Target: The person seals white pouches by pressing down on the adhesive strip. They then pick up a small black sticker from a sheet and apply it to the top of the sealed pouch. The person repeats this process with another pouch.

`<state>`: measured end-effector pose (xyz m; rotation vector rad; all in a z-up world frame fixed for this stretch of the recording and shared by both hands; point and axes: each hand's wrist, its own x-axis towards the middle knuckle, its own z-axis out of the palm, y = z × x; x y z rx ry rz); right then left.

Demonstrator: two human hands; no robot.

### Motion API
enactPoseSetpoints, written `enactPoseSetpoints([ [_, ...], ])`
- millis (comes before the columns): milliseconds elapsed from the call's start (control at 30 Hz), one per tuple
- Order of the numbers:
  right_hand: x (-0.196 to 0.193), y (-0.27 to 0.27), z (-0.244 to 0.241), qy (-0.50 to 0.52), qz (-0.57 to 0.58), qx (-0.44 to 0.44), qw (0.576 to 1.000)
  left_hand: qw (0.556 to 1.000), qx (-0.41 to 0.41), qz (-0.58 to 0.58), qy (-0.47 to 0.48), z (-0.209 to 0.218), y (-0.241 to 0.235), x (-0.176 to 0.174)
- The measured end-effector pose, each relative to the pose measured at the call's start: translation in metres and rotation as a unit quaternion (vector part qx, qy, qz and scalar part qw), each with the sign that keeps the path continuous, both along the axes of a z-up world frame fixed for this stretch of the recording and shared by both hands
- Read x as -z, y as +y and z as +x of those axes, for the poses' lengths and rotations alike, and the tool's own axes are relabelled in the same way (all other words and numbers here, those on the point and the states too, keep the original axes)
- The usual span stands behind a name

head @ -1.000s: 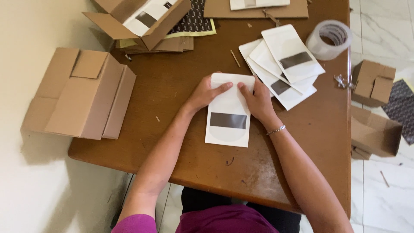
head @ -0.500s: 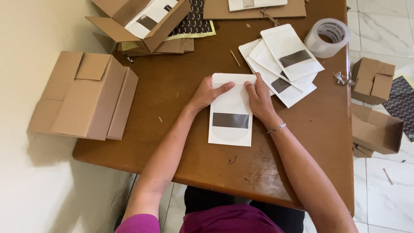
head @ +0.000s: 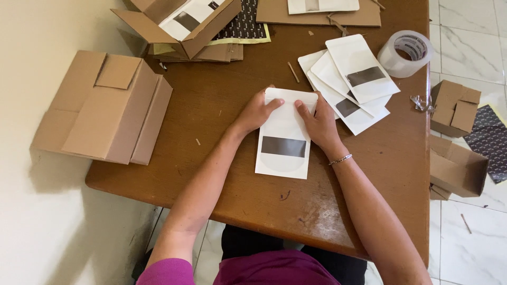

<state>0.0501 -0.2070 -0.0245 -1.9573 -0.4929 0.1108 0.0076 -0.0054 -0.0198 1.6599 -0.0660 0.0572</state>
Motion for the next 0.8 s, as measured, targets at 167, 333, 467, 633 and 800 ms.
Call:
enactPoseSetpoints([
  [167,-0.004,0.001,-0.002,0.021,-0.006,0.012,1.000,0.999,-0.014,0.030,0.012,-0.002,0.008,0.006],
  [333,-0.008,0.002,-0.004,0.029,-0.006,0.019,0.999,0.999,-0.012,0.033,0.006,-0.009,0.002,-0.003],
  [467,-0.008,0.002,-0.004,0.039,-0.016,0.026,0.999,1.000,0.004,0.011,-0.027,-0.022,-0.008,-0.035],
  [633,-0.011,0.003,-0.005,0.038,-0.032,0.025,0.998,1.000,0.003,0.008,-0.013,-0.018,-0.005,-0.036],
  [800,-0.008,0.004,-0.003,0.025,-0.035,0.019,0.999,1.000,-0.003,0.016,-0.001,-0.018,-0.008,-0.038],
])
